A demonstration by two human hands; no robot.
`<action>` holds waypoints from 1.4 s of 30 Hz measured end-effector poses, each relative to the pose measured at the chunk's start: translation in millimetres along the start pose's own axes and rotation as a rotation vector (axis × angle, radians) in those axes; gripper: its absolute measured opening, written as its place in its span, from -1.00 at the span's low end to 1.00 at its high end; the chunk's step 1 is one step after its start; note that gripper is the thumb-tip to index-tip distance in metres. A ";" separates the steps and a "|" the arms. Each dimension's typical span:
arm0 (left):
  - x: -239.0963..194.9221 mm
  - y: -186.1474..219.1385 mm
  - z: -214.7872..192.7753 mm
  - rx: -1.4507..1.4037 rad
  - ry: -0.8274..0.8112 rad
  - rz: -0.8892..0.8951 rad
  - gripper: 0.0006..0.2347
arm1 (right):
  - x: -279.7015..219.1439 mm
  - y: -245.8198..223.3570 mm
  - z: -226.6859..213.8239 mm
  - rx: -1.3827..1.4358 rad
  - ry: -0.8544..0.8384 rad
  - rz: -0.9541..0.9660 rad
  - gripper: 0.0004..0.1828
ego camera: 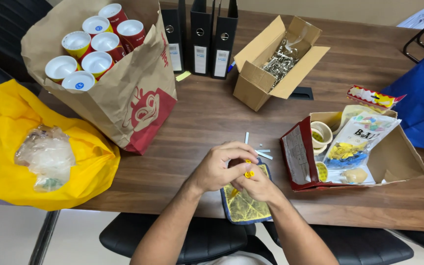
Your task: The person organizes and packs various items into a cardboard box. They place a roll of tape, a yellow cloth, a package of purple balloons, and a package of blue balloons into the box. They also gather and place yellow and blue balloons and yellow sticks into the box. Finally, they handle a box of metal clips.
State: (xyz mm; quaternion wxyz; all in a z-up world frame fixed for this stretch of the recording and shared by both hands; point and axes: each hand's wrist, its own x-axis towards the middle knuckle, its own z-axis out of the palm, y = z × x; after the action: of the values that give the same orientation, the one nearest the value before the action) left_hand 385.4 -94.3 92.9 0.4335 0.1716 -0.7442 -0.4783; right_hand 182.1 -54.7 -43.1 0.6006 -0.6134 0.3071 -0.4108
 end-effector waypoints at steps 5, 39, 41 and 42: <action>-0.5 1.6 1.0 -0.024 -0.055 -0.102 -0.85 | 10.3 -34.1 15.7 -0.001 0.074 0.006 -0.83; -72.7 -150.7 91.4 -0.370 0.012 -0.423 -0.86 | 4.1 -96.3 18.2 0.430 0.319 -0.246 -0.43; -64.8 -134.8 90.1 -0.338 -0.003 -0.396 -0.87 | 5.1 -106.6 19.5 0.404 0.288 -0.241 -0.39; -61.1 -127.0 89.2 -0.306 -0.018 -0.369 -0.88 | 5.9 -111.6 20.4 0.378 0.255 -0.236 -0.34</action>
State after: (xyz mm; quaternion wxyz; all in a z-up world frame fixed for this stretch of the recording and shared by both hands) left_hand 327.5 -64.6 -60.7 0.3533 0.2326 -0.6230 -0.6580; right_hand 189.6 -39.9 69.3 0.6090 -0.4650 0.2243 -0.6022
